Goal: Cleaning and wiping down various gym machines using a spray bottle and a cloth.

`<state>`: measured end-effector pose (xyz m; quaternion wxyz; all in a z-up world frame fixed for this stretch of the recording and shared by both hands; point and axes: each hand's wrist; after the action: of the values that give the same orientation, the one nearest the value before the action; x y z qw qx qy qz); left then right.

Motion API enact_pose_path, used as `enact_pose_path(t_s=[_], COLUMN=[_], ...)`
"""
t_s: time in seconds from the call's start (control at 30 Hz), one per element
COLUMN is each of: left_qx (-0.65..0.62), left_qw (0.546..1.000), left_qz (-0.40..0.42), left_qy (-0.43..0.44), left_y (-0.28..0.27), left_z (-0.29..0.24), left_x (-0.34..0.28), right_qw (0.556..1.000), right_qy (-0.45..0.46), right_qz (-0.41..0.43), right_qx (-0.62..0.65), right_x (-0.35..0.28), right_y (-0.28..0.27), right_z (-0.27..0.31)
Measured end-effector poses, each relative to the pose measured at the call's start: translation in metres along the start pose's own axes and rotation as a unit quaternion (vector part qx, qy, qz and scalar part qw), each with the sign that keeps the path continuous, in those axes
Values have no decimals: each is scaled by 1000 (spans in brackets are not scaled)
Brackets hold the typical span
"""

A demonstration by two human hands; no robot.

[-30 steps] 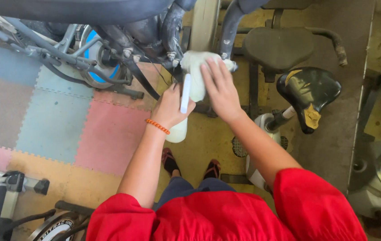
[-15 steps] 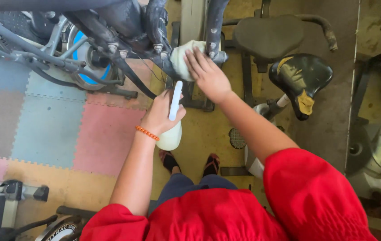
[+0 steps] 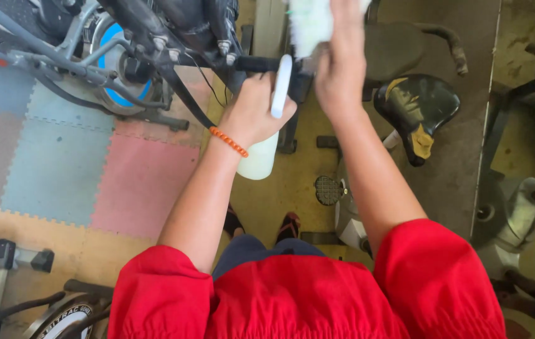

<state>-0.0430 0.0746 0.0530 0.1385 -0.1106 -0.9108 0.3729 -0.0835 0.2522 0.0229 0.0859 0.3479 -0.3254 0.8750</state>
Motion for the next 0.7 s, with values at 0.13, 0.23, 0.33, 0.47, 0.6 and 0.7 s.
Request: enact_pose_path(t_s=[0.13, 0.23, 0.33, 0.47, 0.6, 0.7], left_qx=[7, 24, 45, 25, -8, -18], left_qw=[999, 998, 998, 998, 997, 998], left_qz=[37, 55, 34, -30, -39, -2], left_qy=[-30, 27, -4, 57, 67, 65], left_y=[-5, 5, 17, 15, 10, 17], left_z=[-14, -2, 8, 4, 3, 30], left_x=[11, 10, 7, -1, -14, -27], right_qw=[997, 967, 993, 999, 985, 964], right_qy=[2, -34, 41, 1, -42, -122], right_qz=[82, 213, 74, -23, 105, 151], right_qx=[-10, -137, 77, 33, -131, -179], right_x=[-49, -84, -50, -2, -50, -109], right_y=[28, 14, -8, 5, 47, 42], right_z=[-41, -58, -33, -10, -55, -93])
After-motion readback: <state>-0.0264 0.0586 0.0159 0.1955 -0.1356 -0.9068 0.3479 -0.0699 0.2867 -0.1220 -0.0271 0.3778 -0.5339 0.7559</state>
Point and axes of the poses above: each hand's wrist, its own x-axis towards the middle knuckle, its own y-axis out of the palm, z = x × y, and after that the axes turned 4 degrees about z, right-handed
